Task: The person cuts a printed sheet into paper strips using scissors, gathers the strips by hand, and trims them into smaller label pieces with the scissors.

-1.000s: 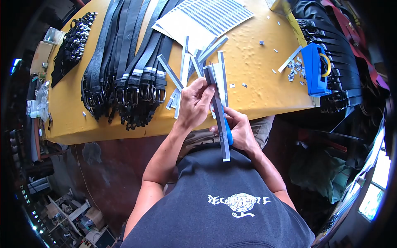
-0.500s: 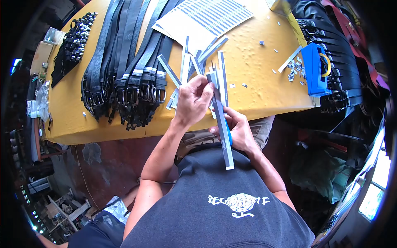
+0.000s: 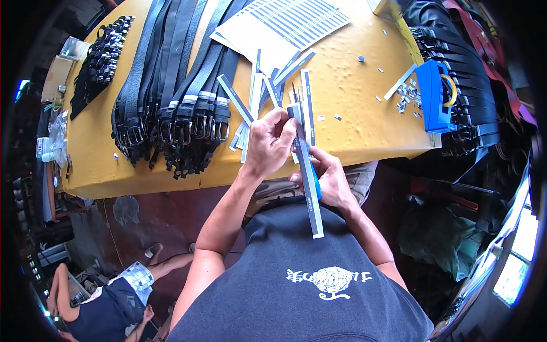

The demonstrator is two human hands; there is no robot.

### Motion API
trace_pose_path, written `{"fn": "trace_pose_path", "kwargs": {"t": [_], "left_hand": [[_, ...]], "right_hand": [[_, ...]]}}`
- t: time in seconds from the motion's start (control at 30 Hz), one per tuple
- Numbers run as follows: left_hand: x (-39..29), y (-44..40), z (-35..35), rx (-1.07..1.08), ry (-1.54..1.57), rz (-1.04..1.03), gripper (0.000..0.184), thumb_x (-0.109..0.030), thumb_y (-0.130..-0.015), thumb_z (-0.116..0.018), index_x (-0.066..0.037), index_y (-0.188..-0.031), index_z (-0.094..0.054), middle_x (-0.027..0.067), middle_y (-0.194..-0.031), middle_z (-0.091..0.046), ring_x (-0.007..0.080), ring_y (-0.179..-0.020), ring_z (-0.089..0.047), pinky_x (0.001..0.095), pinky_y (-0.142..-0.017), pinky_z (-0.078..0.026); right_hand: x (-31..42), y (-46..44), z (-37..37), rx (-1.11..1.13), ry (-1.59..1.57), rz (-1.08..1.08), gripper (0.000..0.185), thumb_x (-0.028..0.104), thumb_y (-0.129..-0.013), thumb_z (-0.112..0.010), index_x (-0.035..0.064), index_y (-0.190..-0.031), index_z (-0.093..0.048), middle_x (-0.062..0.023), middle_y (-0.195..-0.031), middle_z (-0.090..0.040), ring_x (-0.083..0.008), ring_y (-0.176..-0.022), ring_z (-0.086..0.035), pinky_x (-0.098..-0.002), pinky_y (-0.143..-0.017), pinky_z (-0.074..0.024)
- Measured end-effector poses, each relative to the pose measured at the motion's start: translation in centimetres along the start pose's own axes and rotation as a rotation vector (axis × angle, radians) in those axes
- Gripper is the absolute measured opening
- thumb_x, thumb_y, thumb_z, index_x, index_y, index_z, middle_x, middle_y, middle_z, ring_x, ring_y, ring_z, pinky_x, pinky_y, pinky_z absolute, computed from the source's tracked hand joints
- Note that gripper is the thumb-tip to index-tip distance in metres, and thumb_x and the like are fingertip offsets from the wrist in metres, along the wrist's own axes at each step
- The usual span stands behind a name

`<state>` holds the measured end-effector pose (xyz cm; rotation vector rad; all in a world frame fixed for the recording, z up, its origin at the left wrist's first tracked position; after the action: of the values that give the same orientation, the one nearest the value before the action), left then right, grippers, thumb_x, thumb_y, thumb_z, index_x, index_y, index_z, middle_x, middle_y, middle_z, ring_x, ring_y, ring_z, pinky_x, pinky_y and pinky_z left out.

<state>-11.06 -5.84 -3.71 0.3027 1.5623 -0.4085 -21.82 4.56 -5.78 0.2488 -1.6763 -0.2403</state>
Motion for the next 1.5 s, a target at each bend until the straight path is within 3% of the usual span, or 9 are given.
{"fn": "trace_pose_path", "kwargs": {"t": [0.63, 0.73, 0.97, 1.1, 1.33, 1.4, 1.5], "left_hand": [[0.4, -0.1, 0.1, -0.001, 0.036, 0.025, 0.018, -0.007, -0.094, -0.054, 0.0, -0.077, -0.053, 0.0003, -0.058, -0.054, 0.0038, -0.05, -0.051, 0.0211, -0.045, -0.044], [0.6, -0.2, 0.2, -0.006, 0.041, 0.037, 0.019, -0.007, -0.094, -0.054, 0.0, -0.076, -0.052, 0.0003, -0.058, -0.054, 0.0038, -0.05, -0.051, 0.0211, -0.044, -0.044], [0.9, -0.9, 0.5, -0.033, 0.063, 0.056, 0.019, -0.009, -0.094, -0.054, -0.001, -0.076, -0.052, 0.0, -0.058, -0.054, 0.0044, -0.05, -0.052, 0.0212, -0.044, -0.043], [2.3, -2.5, 1.1, -0.045, 0.115, 0.071, 0.019, -0.009, -0.094, -0.054, -0.001, -0.077, -0.054, 0.0002, -0.059, -0.055, 0.0048, -0.049, -0.052, 0.0211, -0.043, -0.041], [5.2, -7.3, 4.1, -0.187, 0.161, 0.064, 0.018, -0.012, -0.096, -0.052, -0.002, -0.082, -0.059, 0.002, -0.062, -0.058, 0.0068, -0.049, -0.053, 0.0195, -0.043, -0.04], [6.0, -7.5, 5.5, -0.237, 0.155, 0.104, 0.018, -0.016, -0.098, -0.049, -0.006, -0.084, -0.056, 0.0019, -0.069, -0.061, 0.0079, -0.055, -0.059, 0.0204, -0.05, -0.049], [6.9, -6.3, 6.6, -0.26, 0.228, 0.134, 0.015, -0.018, -0.1, -0.047, -0.006, -0.092, -0.052, 0.0053, -0.072, -0.063, 0.0129, -0.061, -0.066, 0.0254, -0.054, -0.056]], "right_hand": [[-0.2, -0.2, 0.3, -0.049, 0.011, -0.015, 0.055, 0.006, -0.076, -0.079, 0.003, -0.126, -0.055, 0.0008, -0.072, -0.062, -0.0032, -0.058, -0.051, -0.0198, -0.051, -0.0415], [0.0, -0.4, 0.4, -0.03, 0.045, -0.035, 0.061, 0.012, -0.075, -0.081, -0.0044, -0.126, -0.052, -0.0089, -0.082, -0.072, -0.0048, -0.073, -0.062, -0.0224, -0.066, -0.05], [-1.1, -1.5, 0.5, -0.049, -0.041, -0.064, 0.06, 0.015, -0.075, -0.082, -0.0019, -0.126, -0.055, -0.0028, -0.074, -0.068, -0.0027, -0.068, -0.056, -0.021, -0.061, -0.0459], [-0.2, -3.1, 0.4, -0.078, -0.066, -0.054, 0.049, 0.009, -0.076, -0.08, -0.0009, -0.118, -0.057, -0.0025, -0.073, -0.064, -0.0057, -0.058, -0.056, -0.021, -0.051, -0.0451], [1.0, -9.2, 1.8, -0.075, 0.094, -0.044, 0.039, 0.013, -0.079, -0.078, 0.0025, -0.112, -0.061, 0.0001, -0.065, -0.063, -0.0027, -0.051, -0.052, -0.0196, -0.045, -0.0372], [1.0, -11.2, 2.6, -0.099, -0.057, -0.023, 0.04, 0.015, -0.08, -0.078, 0.0028, -0.113, -0.059, -0.0022, -0.064, -0.062, -0.0051, -0.049, -0.053, -0.0208, -0.043, -0.0387], [2.6, -12.4, 3.8, -0.159, -0.192, 0.067, 0.045, 0.017, -0.08, -0.077, -0.0004, -0.116, -0.055, -0.0079, -0.063, -0.062, -0.0124, -0.048, -0.059, -0.0258, -0.043, -0.0494]]}}
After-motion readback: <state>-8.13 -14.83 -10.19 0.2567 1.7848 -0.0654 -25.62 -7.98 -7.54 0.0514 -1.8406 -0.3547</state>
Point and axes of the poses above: each hand's wrist, its own y-axis away from the middle knuckle, its own z-axis out of the back of the hand, x = y × z, the point moved 5 cm from there along -y, towards the middle knuckle
